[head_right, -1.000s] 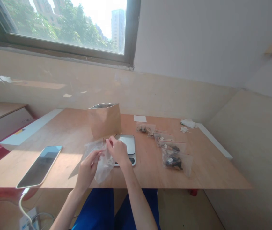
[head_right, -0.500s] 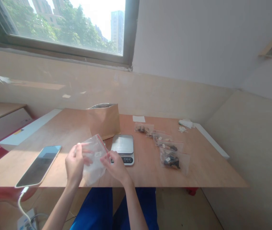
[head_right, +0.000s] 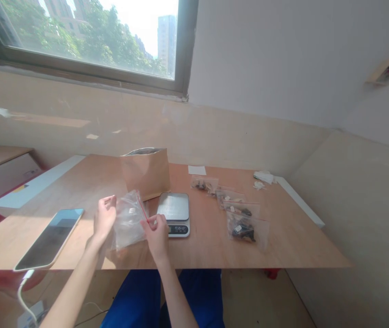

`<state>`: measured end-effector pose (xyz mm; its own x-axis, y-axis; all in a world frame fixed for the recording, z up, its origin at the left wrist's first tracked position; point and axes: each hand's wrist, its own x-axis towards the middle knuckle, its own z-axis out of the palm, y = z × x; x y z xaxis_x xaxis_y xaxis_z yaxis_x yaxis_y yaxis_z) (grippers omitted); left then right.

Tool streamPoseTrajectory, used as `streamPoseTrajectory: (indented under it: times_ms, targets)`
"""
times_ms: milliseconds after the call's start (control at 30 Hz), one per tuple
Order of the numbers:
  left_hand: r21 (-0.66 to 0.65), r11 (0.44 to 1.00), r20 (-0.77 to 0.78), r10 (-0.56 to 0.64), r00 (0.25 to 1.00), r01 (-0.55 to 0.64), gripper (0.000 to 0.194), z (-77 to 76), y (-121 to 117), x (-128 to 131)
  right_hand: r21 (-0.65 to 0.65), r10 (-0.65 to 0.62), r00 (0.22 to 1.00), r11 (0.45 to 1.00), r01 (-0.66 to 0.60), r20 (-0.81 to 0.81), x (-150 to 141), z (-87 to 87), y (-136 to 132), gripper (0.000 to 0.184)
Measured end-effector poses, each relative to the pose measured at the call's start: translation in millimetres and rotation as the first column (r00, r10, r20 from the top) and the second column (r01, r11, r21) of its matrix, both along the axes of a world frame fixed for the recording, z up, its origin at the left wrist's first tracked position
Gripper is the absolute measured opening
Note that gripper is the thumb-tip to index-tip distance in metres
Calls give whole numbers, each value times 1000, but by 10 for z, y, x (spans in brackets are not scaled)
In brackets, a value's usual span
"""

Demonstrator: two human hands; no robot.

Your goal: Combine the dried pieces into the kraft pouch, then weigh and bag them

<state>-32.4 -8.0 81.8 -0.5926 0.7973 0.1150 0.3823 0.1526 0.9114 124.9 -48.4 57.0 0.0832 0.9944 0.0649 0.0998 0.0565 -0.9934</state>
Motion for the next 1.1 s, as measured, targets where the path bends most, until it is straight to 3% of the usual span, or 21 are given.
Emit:
streamPoseTrajectory:
  times_ms: [67, 133, 167, 233, 300, 400, 500, 533, 633, 667, 767, 867, 1000, 1033, 1100]
  targets:
    - [35, 999, -120, 43, 992, -39, 50, -65, -12, 17, -5, -65, 994, 998, 66, 89, -75, -66, 46, 23]
    - [78, 996, -328, -17, 944, 45, 50, -162, -82, 86, 4, -89, 980, 996, 90, 178, -142, -111, 52, 21]
    - [68, 989, -455, -89, 886, 134, 47, -230, -124, 132, 21, -99, 970, 995, 97, 224, -174, -121, 37, 20]
    - [-77, 939, -637, -305, 708, 335, 42, -407, -191, 219, 74, -136, 940, 990, 119, 313, -221, -123, -25, 16]
    - [-209, 867, -705, -454, 545, 453, 45, -609, -213, 270, 137, -180, 909, 981, 138, 375, -216, -106, -92, 9]
    - [-281, 864, -712, -480, 513, 418, 47, -857, -168, 249, 219, -279, 865, 955, 202, 418, -29, -51, -64, 11]
    - [-346, 830, -699, -539, 471, 437, 51, -963, -99, 140, 270, -362, 772, 929, 253, 523, 387, 42, 252, 17]
    - [-358, 808, -697, -565, 442, 468, 50, -969, -82, 97, 288, -366, 715, 928, 234, 596, 554, 78, 417, 19]
    - [-346, 752, -694, -608, 387, 561, 49, -935, -62, -12, 289, -372, 642, 928, 236, 670, 1034, 158, 966, 35]
    - [-337, 742, -691, -613, 383, 579, 49, -912, -66, -35, 245, -332, 527, 942, 231, 782, 1164, 167, 1132, 43]
    - [-315, 725, -663, -630, 404, 613, 50, -823, -100, -63, 175, -253, 451, 962, 208, 856, 1440, 148, 1478, 48]
    - [-268, 726, -630, -630, 455, 634, 46, -723, -159, -69, 158, -224, 436, 971, 182, 872, 1579, 120, 1587, 41]
    - [-163, 755, -636, -572, 517, 635, 36, -602, -241, -61, 210, -269, 428, 961, 180, 863, 1617, 189, 1479, 37]
    - [-125, 776, -636, -541, 550, 619, 35, -565, -261, -36, 238, -300, 452, 952, 191, 840, 1592, 225, 1404, 38]
    - [-34, 822, -593, -474, 651, 569, 34, -463, -308, 68, 306, -377, 591, 926, 222, 713, 1491, 309, 1175, 39]
